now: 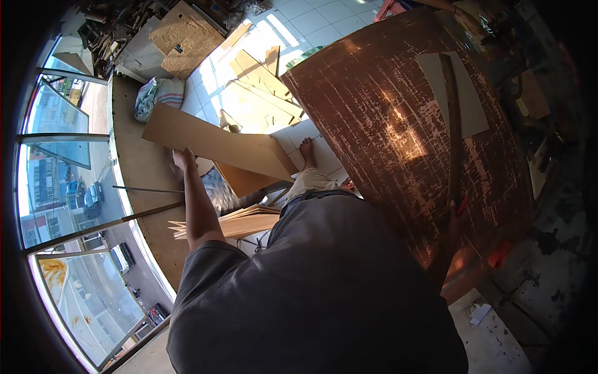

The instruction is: The person cuts cardboard sheets on a workbench using a ruler and a utility knife, then cuts around a smaller cardboard template with the utility knife.

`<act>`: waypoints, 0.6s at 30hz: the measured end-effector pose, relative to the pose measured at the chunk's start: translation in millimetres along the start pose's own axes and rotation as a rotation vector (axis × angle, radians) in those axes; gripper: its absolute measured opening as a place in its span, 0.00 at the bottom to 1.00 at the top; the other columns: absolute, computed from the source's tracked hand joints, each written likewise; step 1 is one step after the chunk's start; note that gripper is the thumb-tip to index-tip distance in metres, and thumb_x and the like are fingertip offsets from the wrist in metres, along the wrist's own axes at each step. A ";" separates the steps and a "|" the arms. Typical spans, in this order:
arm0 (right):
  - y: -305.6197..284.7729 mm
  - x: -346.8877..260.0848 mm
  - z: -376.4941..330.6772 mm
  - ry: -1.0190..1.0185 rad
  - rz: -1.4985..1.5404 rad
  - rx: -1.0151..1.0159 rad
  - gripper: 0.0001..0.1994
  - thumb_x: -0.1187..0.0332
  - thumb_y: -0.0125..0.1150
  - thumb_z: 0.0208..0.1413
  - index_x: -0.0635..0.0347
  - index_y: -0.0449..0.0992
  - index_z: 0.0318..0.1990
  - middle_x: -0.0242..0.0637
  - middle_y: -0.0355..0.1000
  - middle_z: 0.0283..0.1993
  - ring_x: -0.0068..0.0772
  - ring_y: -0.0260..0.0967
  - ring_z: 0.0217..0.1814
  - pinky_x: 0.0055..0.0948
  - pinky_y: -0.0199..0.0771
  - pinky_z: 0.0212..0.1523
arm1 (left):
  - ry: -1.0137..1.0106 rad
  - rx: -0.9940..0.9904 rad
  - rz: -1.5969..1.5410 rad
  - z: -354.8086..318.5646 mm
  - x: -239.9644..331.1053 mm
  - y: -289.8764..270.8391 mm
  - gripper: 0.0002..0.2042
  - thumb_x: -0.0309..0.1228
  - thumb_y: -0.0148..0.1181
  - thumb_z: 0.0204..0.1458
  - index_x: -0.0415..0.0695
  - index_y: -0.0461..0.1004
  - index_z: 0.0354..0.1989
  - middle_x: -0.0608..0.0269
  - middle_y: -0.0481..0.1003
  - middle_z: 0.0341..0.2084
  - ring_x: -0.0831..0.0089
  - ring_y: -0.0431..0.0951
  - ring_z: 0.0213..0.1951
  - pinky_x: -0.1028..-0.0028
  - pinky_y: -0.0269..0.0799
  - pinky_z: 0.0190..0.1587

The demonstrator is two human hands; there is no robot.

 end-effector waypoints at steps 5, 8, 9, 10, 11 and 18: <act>0.0 -8.6 -2.7 -0.091 0.015 0.047 0.38 0.49 0.66 0.59 0.63 0.62 0.70 0.48 0.67 0.65 0.40 0.65 0.66 0.35 0.60 0.66 | 0.009 0.174 0.052 -61.3 -4.6 31.7 0.18 0.32 0.62 0.55 0.41 0.76 0.54 0.48 0.81 0.43 0.56 0.82 0.44 0.62 0.75 0.47; -2.9 -0.4 -0.3 -0.046 0.023 0.009 0.38 0.50 0.67 0.59 0.66 0.62 0.69 0.49 0.66 0.66 0.40 0.64 0.67 0.34 0.60 0.67 | -0.060 0.077 -0.213 -105.8 -18.3 42.6 0.20 0.28 0.63 0.53 0.40 0.74 0.56 0.47 0.81 0.45 0.54 0.82 0.44 0.61 0.76 0.46; -0.1 3.6 0.1 0.007 0.067 -0.037 0.38 0.51 0.67 0.59 0.68 0.62 0.68 0.49 0.66 0.66 0.40 0.63 0.67 0.34 0.60 0.67 | -0.062 0.076 -0.209 -121.6 -19.5 42.8 0.20 0.28 0.63 0.53 0.40 0.74 0.56 0.47 0.81 0.45 0.54 0.82 0.44 0.61 0.76 0.46; 1.9 -1.7 -2.2 0.004 0.063 -0.043 0.38 0.51 0.67 0.59 0.68 0.62 0.68 0.49 0.66 0.66 0.40 0.63 0.67 0.34 0.60 0.67 | -0.065 0.150 -0.268 -139.2 -27.0 40.7 0.18 0.28 0.62 0.53 0.39 0.76 0.53 0.47 0.82 0.42 0.55 0.82 0.42 0.62 0.75 0.44; 2.3 -8.3 -6.5 -0.033 0.105 -0.032 0.38 0.51 0.67 0.59 0.68 0.62 0.69 0.49 0.66 0.65 0.39 0.64 0.65 0.34 0.61 0.66 | -0.067 0.223 -0.328 -154.6 -34.0 37.6 0.15 0.27 0.62 0.53 0.39 0.77 0.50 0.47 0.82 0.39 0.56 0.83 0.40 0.62 0.75 0.43; -0.7 -28.2 -11.9 -0.023 0.136 -0.061 0.39 0.50 0.66 0.60 0.67 0.61 0.70 0.49 0.67 0.64 0.39 0.65 0.64 0.35 0.63 0.64 | -0.186 0.036 -0.201 -204.4 -111.8 76.9 0.07 0.30 0.59 0.56 0.40 0.80 0.37 0.55 0.82 0.27 0.57 0.83 0.32 0.61 0.76 0.37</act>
Point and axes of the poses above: each hand's wrist, its own z-axis towards the middle knuckle, its own y-axis out of the palm, x = y × z, the point moved 6 cm from there along z, towards the middle knuckle
